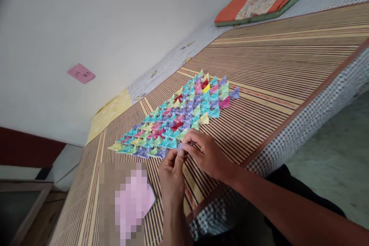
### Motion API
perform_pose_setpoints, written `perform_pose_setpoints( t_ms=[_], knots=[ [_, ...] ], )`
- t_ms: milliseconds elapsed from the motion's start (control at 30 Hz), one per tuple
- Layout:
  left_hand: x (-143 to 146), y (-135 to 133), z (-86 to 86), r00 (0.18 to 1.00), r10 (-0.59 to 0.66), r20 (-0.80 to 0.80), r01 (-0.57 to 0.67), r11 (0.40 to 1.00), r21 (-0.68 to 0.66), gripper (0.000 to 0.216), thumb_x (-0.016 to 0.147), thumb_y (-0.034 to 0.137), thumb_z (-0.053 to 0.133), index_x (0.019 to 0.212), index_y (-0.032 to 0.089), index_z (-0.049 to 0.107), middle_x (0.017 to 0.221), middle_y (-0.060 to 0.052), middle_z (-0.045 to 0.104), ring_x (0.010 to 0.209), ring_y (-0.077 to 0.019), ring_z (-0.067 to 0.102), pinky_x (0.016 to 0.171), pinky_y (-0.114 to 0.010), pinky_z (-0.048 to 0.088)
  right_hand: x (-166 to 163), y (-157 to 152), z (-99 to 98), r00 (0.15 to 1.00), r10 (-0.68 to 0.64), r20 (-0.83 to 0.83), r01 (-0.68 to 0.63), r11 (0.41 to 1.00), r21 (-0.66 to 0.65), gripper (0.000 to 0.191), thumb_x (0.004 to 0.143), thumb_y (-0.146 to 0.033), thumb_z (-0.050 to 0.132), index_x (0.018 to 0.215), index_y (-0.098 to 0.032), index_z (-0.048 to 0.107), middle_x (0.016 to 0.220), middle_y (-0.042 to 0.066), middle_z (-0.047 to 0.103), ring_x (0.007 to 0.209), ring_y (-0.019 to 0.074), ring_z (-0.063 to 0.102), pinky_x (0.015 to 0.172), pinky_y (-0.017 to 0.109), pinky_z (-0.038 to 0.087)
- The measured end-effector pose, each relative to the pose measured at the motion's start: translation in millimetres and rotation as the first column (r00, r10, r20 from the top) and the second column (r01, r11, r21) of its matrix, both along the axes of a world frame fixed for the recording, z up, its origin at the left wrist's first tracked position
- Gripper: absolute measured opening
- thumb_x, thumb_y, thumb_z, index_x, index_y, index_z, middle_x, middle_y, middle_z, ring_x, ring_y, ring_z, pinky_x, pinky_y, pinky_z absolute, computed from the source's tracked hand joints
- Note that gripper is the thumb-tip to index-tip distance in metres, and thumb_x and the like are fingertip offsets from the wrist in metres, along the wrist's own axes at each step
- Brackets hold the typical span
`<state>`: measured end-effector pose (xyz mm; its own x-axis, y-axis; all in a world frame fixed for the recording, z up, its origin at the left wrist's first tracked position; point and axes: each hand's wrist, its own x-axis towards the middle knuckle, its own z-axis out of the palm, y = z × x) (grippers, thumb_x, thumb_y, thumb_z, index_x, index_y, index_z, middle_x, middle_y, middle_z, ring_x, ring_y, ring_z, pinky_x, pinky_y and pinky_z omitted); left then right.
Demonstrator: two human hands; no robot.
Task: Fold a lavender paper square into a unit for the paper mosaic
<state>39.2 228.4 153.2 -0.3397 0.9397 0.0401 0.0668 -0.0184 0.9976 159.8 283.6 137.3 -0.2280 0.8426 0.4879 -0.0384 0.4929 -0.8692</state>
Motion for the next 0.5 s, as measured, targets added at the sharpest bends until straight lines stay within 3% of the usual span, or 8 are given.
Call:
perform_pose_setpoints(
  t_ms=[200, 367, 500],
  knots=[
    [1.8, -0.8, 0.6, 0.993, 0.042, 0.106, -0.046, 0.998, 0.033, 0.022, 0.085, 0.038, 0.073, 0.079, 0.017, 0.074, 0.074, 0.0, 0.068, 0.072, -0.0147, 0.059, 0.072, -0.024, 0.045, 1.4, 1.0, 3.3, 0.996, 0.085, -0.04, -0.092, 0.97, -0.225, 0.019, 0.093, -0.033, 0.061, 0.083, -0.018, 0.066, 0.072, -0.001, 0.064, 0.067, 0.0152, 0.059, 0.062, 0.025, 0.045],
    [4.8, -0.7, -0.2, 0.99, -0.048, 0.135, 0.052, 0.998, -0.022, 0.025, 0.088, 0.04, 0.07, 0.082, 0.016, 0.072, 0.077, -0.002, 0.068, 0.076, -0.0158, 0.06, 0.075, -0.026, 0.047, 6.8, 4.6, 2.9, 0.997, 0.078, -0.001, -0.076, 0.98, -0.182, 0.024, 0.093, -0.032, 0.059, 0.075, -0.018, 0.064, 0.069, -0.001, 0.059, 0.066, 0.0144, 0.055, 0.062, 0.025, 0.043],
    [-3.5, -3.7, 6.0, 0.992, -0.06, 0.114, 0.063, 0.998, -0.025, 0.024, 0.085, 0.04, 0.075, 0.092, 0.017, 0.072, 0.081, -0.002, 0.067, 0.076, -0.0147, 0.059, 0.074, -0.025, 0.045, 11.6, 6.4, 3.3, 0.978, 0.192, 0.078, -0.176, 0.968, -0.181, 0.023, 0.091, -0.031, 0.061, 0.072, -0.018, 0.062, 0.064, -0.002, 0.056, 0.061, 0.0129, 0.05, 0.056, 0.024, 0.039]
  ],
)
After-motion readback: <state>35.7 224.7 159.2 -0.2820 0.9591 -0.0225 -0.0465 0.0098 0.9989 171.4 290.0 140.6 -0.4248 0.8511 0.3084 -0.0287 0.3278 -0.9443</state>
